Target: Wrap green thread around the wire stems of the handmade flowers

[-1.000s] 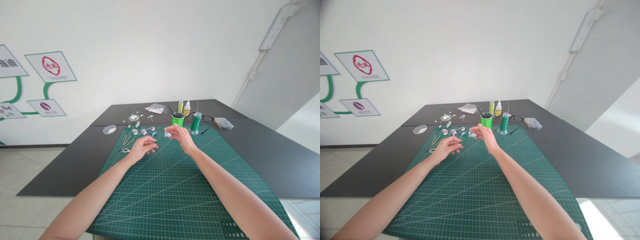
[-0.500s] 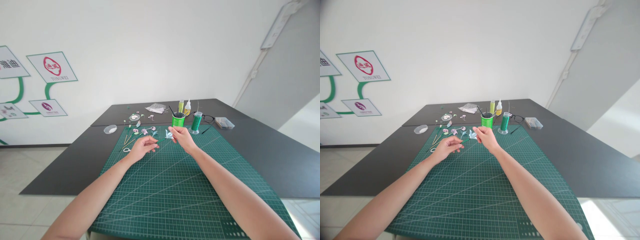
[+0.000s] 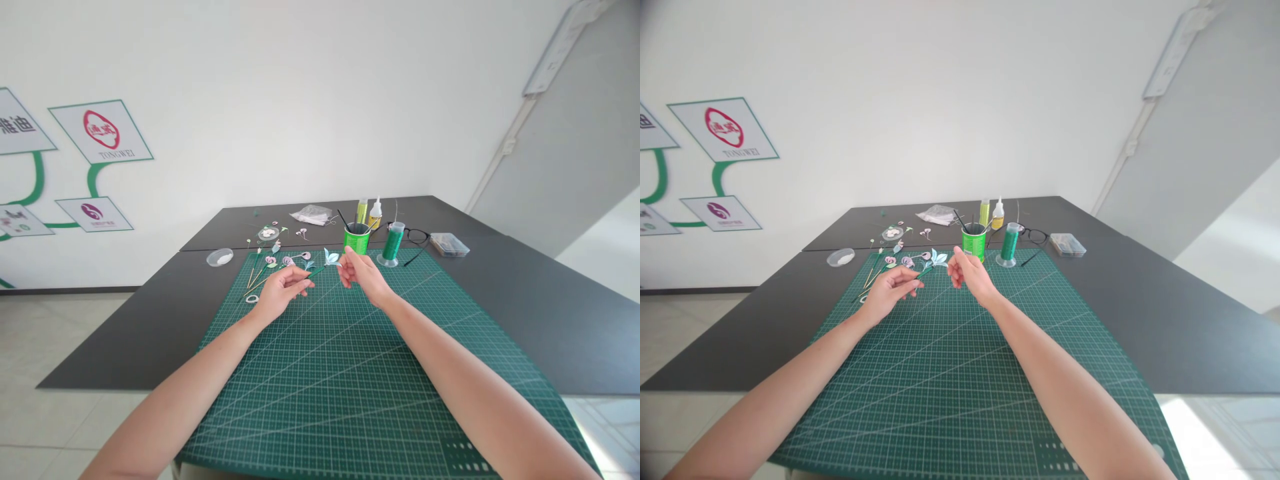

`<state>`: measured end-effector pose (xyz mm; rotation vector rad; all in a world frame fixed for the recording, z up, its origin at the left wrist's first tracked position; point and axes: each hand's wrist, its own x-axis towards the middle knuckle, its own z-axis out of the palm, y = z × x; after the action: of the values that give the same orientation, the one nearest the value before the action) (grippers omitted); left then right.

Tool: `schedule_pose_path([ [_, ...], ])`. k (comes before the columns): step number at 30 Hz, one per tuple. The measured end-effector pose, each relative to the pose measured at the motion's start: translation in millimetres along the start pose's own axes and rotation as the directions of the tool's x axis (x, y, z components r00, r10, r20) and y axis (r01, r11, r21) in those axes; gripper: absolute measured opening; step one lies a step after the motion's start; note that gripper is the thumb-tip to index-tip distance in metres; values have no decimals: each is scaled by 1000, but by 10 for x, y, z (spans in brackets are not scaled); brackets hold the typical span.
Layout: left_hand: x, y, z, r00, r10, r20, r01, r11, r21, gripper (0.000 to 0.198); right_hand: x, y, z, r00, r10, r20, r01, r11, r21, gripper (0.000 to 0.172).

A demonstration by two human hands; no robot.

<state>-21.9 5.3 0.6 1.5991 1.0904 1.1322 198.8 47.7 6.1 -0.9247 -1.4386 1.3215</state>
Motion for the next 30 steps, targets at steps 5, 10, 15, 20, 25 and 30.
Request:
schedule_pose_path([
  [5,1,-3,10,998,-58,-37,56,997,-59,34,40,67,-3,996,-79,36,84,985,-153,21],
  [10,-19,23,30,993,-110,-42,105,988,-111,39,-59,105,154,960,-14,280,35,997,-69,33],
  [15,-16,3,48,993,-95,-64,88,991,-100,37,-187,101,333,872,72,485,-168,973,156,34],
  [20,20,-60,12,969,-79,-234,77,997,-20,38,-184,87,324,916,184,356,-151,981,-119,22],
  [25,44,-110,-42,968,-137,-212,160,982,96,36,-177,47,254,919,-19,394,182,907,-380,23],
  [30,24,-148,-49,982,-124,-142,167,922,349,19,-213,-47,204,891,-33,452,249,870,-426,32],
])
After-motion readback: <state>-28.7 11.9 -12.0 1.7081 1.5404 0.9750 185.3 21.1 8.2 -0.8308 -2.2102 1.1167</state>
